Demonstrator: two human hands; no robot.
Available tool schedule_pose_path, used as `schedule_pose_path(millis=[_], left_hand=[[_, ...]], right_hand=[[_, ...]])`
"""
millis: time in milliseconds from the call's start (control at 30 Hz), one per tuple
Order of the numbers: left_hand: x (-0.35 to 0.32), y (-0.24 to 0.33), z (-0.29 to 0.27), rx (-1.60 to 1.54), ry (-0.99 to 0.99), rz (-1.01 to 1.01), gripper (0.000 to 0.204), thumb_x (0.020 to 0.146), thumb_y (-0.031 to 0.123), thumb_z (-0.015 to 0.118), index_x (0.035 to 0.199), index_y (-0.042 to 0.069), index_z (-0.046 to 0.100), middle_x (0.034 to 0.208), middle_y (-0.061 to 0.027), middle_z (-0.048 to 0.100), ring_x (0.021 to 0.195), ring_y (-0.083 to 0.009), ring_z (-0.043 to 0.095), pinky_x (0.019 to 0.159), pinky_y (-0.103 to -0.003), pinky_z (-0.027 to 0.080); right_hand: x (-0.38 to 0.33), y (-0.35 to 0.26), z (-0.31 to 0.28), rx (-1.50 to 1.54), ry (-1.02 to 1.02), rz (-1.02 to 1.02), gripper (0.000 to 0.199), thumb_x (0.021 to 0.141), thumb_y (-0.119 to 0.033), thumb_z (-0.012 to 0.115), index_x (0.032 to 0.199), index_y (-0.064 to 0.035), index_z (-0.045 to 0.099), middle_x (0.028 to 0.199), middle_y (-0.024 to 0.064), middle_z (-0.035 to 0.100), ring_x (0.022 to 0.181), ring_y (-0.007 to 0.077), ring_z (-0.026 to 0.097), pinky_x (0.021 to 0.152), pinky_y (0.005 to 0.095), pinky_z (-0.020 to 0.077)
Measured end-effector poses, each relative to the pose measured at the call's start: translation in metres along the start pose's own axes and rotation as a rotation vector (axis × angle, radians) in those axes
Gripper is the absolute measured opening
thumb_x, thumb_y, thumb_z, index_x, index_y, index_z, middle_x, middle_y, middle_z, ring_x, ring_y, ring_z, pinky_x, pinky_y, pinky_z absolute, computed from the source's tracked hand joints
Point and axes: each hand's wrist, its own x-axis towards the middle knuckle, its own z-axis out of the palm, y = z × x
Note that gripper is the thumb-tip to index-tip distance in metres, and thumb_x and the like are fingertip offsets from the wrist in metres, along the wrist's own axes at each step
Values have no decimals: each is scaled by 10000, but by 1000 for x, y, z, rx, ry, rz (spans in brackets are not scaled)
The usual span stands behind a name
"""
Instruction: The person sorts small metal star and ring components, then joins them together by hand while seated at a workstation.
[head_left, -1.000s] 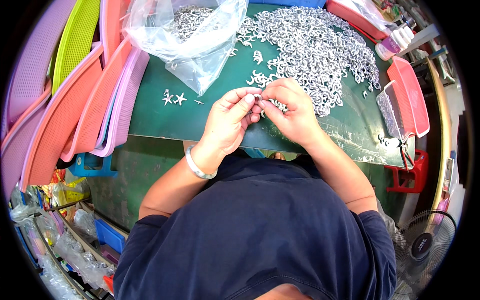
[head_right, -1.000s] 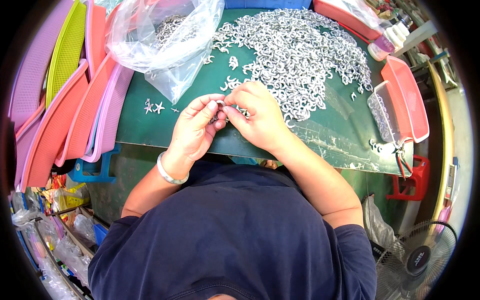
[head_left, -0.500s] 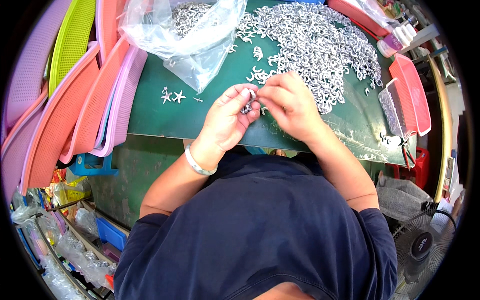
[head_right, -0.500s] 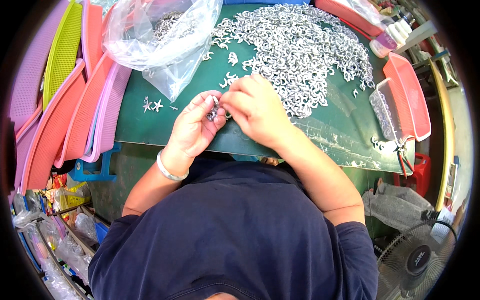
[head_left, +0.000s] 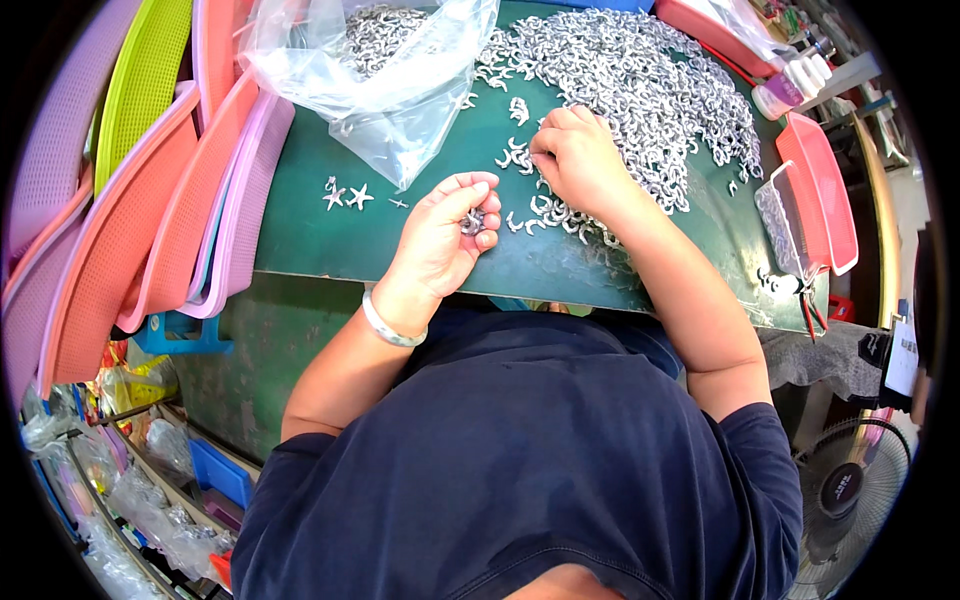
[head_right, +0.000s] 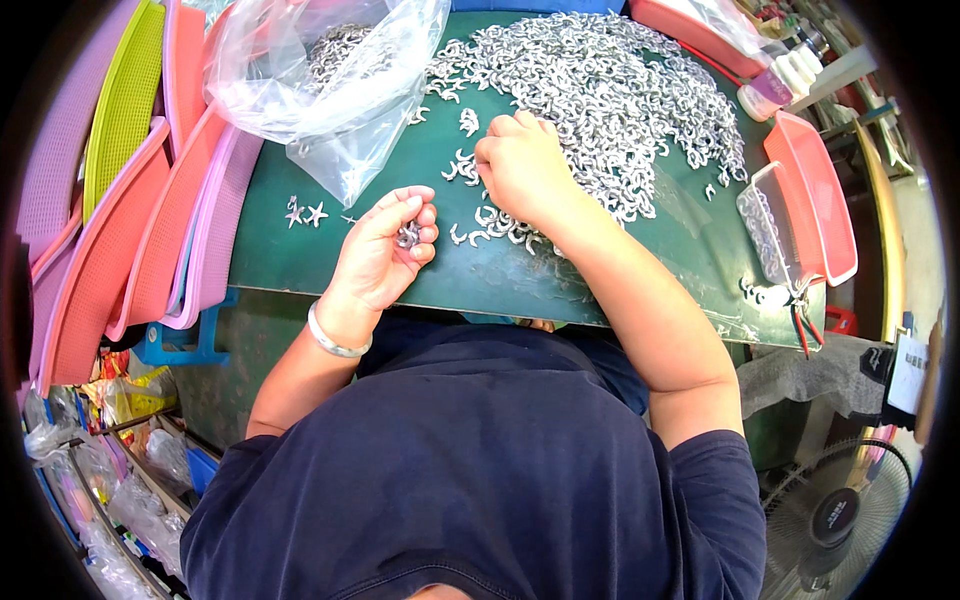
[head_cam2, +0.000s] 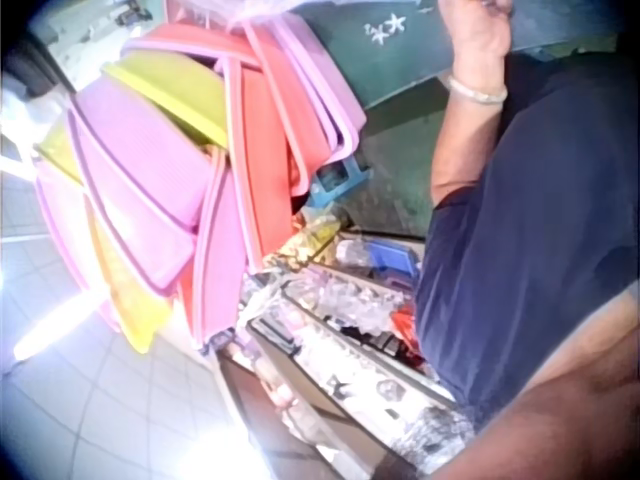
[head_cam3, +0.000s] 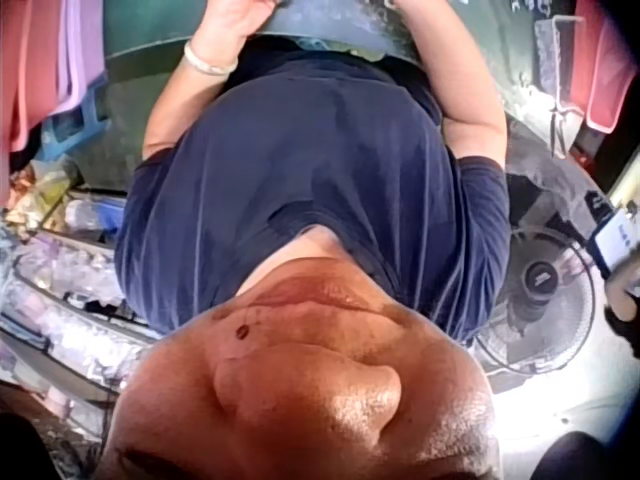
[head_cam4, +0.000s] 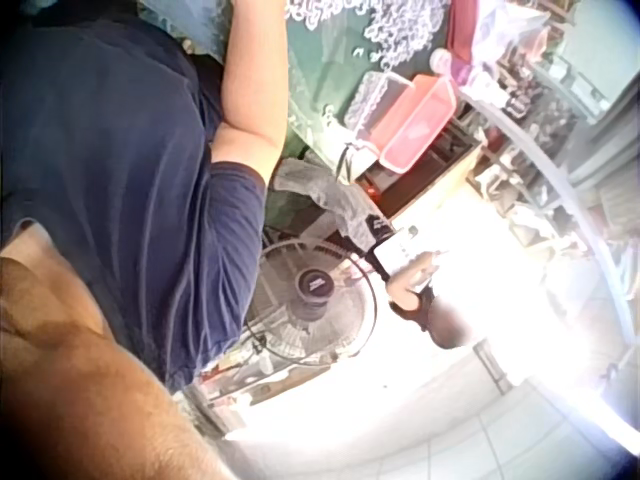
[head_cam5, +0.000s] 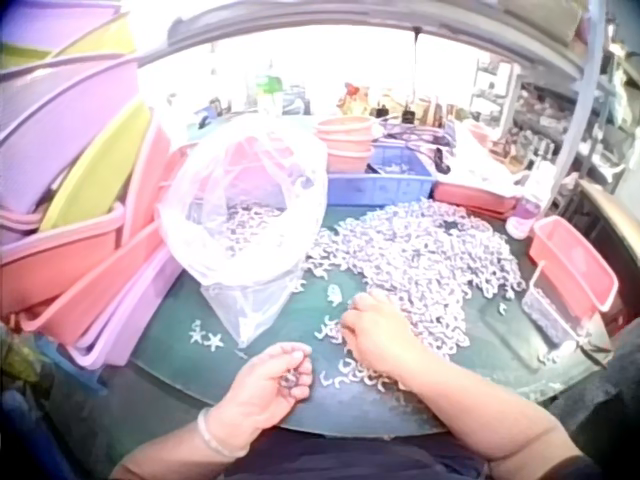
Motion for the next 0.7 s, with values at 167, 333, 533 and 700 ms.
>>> schedule_pose_path(millis=[167,333,533,700], left_hand=[[0,0,1,38,-14,-13,142,864,94,539,990,27,540,771,-36,541,650,-112,508,510,-193,403],[0,0,8,22,-30,-23,193,880,118,526,1036,6,537,790,-44,556,661,-112,518,535,-195,419],[3,-2,12,-32,-103,18,191,899,158,510,1012,10,549,806,-36,578,668,-105,537,546,-198,432],[3,-4,11,-32,-105,54,141,886,170,541,914,37,580,790,-30,578,669,-104,535,554,-221,436]], right_hand=[[1,0,2,38,22,-1,37,679,-89,617,680,-76,582,799,47,541,847,248,499,758,374,385],[3,-11,-13,401,120,-59,84,655,-29,599,704,-52,534,841,80,559,815,266,498,712,354,404],[-5,-30,-24,382,237,-254,142,637,-9,617,725,-44,511,843,69,539,794,263,491,705,342,401],[-5,-34,-26,324,264,-356,155,640,-24,632,764,-28,541,844,69,538,787,263,498,705,345,407]])
